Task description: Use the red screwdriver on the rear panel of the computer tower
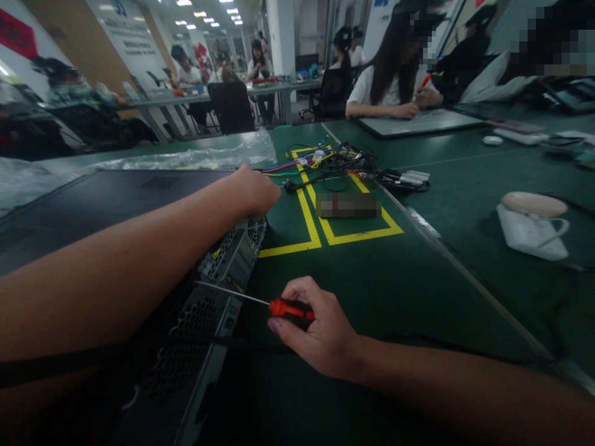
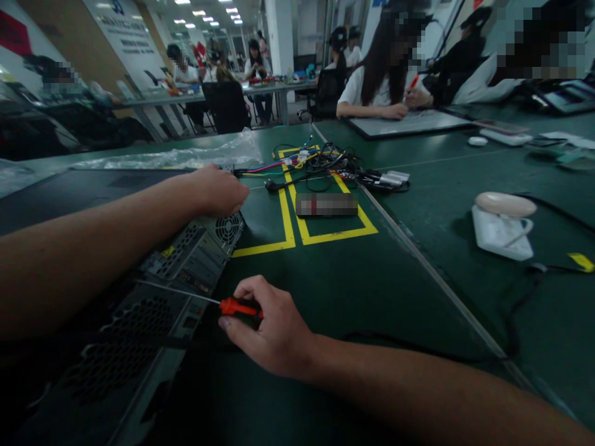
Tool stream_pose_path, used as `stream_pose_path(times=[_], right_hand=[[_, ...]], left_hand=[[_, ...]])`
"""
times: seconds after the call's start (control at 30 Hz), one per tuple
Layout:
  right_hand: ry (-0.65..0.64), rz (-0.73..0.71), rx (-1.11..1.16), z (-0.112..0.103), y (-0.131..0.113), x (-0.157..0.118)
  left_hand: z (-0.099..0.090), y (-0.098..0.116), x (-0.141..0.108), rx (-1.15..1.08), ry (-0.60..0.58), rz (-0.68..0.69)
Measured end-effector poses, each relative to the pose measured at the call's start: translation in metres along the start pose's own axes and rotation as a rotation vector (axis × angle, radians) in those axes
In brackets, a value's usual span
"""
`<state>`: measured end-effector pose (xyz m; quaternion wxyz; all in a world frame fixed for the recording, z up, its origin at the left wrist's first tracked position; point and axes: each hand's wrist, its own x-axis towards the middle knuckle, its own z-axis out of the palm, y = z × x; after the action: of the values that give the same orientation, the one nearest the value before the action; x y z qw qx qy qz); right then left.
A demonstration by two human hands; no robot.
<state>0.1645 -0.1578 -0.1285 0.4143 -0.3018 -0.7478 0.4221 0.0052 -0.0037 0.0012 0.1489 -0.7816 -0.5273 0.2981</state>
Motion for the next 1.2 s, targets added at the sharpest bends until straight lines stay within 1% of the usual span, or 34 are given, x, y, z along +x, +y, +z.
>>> stream_pose_path(times=[0.1,0.23,0.43,0.6,0.87,1.0,1.2], right_hand=[[-0.008,-0.015,0.008,0.000,-0.001,0.001],[-0.007,0.003,0.010,-0.001,-0.002,0.002],[-0.014,-0.005,-0.023,-0.001,0.000,0.003],[-0.004,-0.029,-0.037,-0.001,0.001,0.002],[0.050,-0.076,-0.065,-0.002,0.002,0.004],[0.027,-0.081,-0.074,-0.003,-0.001,0.006],[0.003,-0.037,-0.008,-0.002,-0.002,0.003]], left_hand=[[-0.001,0.001,0.000,0.002,-0.005,-0.006],[0.000,0.001,-0.001,-0.003,-0.001,-0.018],[0.000,0.001,-0.002,-0.098,0.009,-0.029],[-0.003,0.003,-0.006,-0.061,-0.005,-0.004],[-0.007,0.004,-0.009,-0.083,-0.029,-0.033],[-0.010,0.005,-0.010,-0.106,-0.057,-0.043],[-0.008,0.004,-0.006,-0.024,-0.068,-0.005]])
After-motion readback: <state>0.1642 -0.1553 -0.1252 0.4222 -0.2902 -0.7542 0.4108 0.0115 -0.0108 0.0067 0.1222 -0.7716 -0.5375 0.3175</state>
